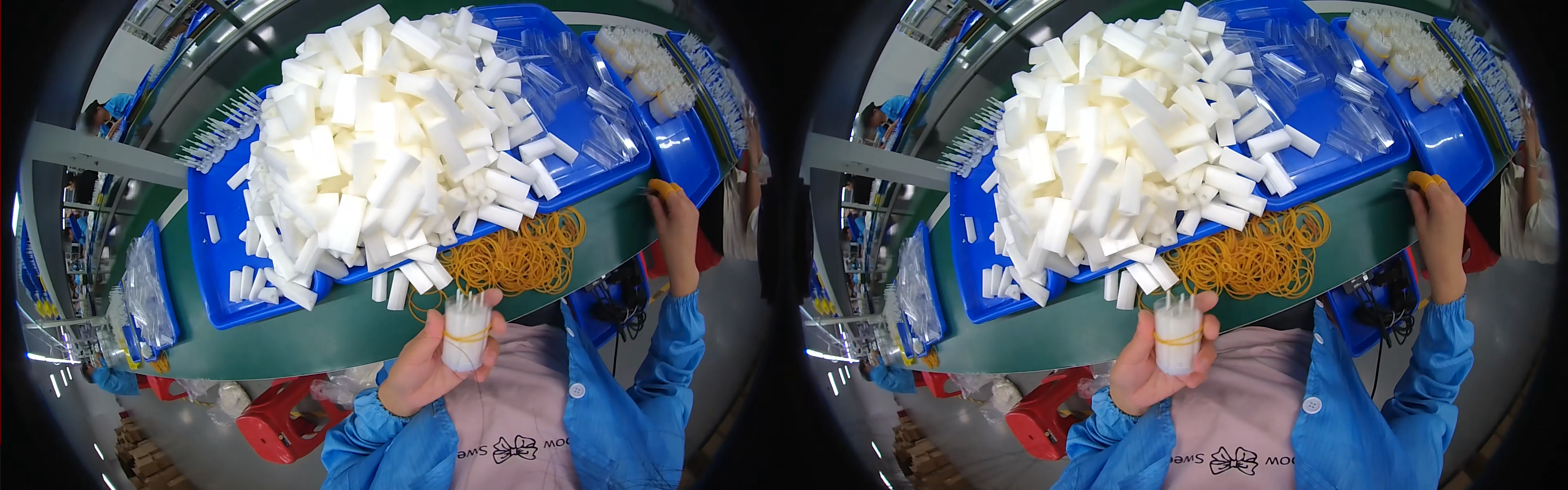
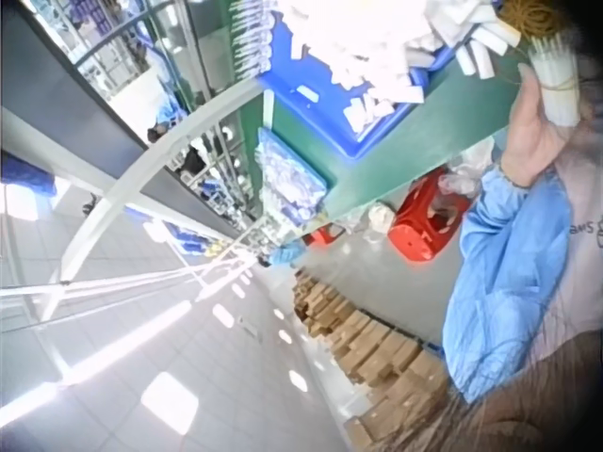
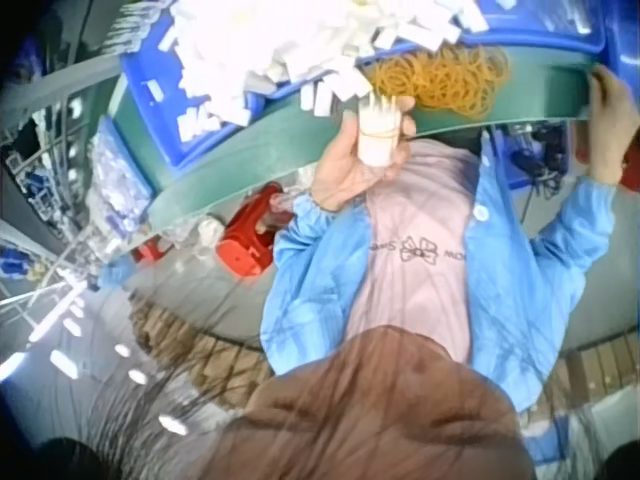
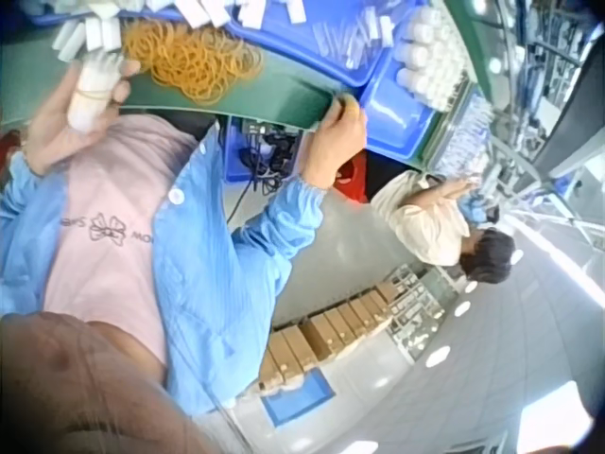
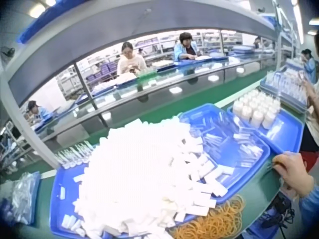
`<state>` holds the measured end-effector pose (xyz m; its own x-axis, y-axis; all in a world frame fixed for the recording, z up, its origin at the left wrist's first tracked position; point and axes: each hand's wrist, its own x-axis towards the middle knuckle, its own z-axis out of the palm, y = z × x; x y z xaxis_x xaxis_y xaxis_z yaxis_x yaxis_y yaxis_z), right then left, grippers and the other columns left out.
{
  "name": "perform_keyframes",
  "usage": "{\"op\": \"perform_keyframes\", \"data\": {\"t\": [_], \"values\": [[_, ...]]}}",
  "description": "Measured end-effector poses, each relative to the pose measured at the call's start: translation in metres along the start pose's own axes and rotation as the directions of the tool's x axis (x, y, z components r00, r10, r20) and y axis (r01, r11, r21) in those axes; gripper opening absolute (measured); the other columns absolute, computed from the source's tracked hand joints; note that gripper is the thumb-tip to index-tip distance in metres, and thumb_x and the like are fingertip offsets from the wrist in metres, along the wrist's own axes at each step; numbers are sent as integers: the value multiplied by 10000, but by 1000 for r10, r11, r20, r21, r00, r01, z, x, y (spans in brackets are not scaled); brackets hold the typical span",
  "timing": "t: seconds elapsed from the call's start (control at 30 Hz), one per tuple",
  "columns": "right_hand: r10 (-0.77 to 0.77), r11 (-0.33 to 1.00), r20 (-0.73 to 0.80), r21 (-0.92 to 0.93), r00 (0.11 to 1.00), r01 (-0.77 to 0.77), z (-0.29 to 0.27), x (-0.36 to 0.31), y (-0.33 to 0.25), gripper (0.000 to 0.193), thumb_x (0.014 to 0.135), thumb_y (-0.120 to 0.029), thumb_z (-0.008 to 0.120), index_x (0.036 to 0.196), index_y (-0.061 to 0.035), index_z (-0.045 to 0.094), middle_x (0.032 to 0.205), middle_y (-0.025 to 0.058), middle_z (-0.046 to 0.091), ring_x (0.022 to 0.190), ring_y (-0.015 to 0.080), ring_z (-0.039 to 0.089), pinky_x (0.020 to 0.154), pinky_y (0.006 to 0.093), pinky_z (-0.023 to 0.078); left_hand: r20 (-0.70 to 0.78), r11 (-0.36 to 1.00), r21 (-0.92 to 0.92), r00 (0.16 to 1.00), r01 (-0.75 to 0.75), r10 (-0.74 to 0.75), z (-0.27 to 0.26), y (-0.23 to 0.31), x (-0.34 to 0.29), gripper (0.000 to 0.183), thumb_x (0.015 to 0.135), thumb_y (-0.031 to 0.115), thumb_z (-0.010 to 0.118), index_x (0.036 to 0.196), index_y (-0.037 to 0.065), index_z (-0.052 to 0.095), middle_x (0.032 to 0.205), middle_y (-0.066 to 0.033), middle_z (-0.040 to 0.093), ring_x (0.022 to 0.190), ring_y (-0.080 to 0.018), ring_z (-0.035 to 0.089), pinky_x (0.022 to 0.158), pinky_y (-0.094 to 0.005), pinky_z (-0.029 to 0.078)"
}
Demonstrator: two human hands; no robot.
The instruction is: The person assembles small white cylindrical components by inserting them into clear plastic sleeves and securing them with rubber bands. They repeatedly pick up components from a blue tray, insert them into sleeves, and use a yellow rubber band to bundle the set together before placing the finished unit on the tray.
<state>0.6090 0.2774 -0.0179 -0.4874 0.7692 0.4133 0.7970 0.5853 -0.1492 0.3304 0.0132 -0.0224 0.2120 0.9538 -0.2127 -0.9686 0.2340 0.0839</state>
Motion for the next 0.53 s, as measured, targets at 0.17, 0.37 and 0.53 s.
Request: {"op": "perform_keyframes", "data": {"t": [0.17,0.37,0.53], "values": [[107,992,8,65,994,-107,-6,-2,-23,211,768,-107,654,924,26,604,752,130,564,669,280,550,636,343,442,3,999,32,1000,-24,23,10,2,3,698,912,319,517,1418,5,154,1260,-136,456,1039,-264,505,869,-387,459],[-412,654,111,727,904,208,-58,-3,-161,663,607,-380,775,1149,-49,585,982,92,579,896,281,539,807,387,426,-38,988,157,999,4,2,21,4,9,660,897,195,551,1417,36,178,1264,-116,457,1132,-256,500,977,-417,407],[-600,722,271,590,753,363,-49,-6,-189,767,654,-459,735,1277,-79,498,1266,116,485,1086,321,451,928,446,344,-101,960,273,994,67,-41,28,1,5,662,893,158,557,1428,73,176,1275,-93,460,1153,-246,498,989,-424,396]]}}
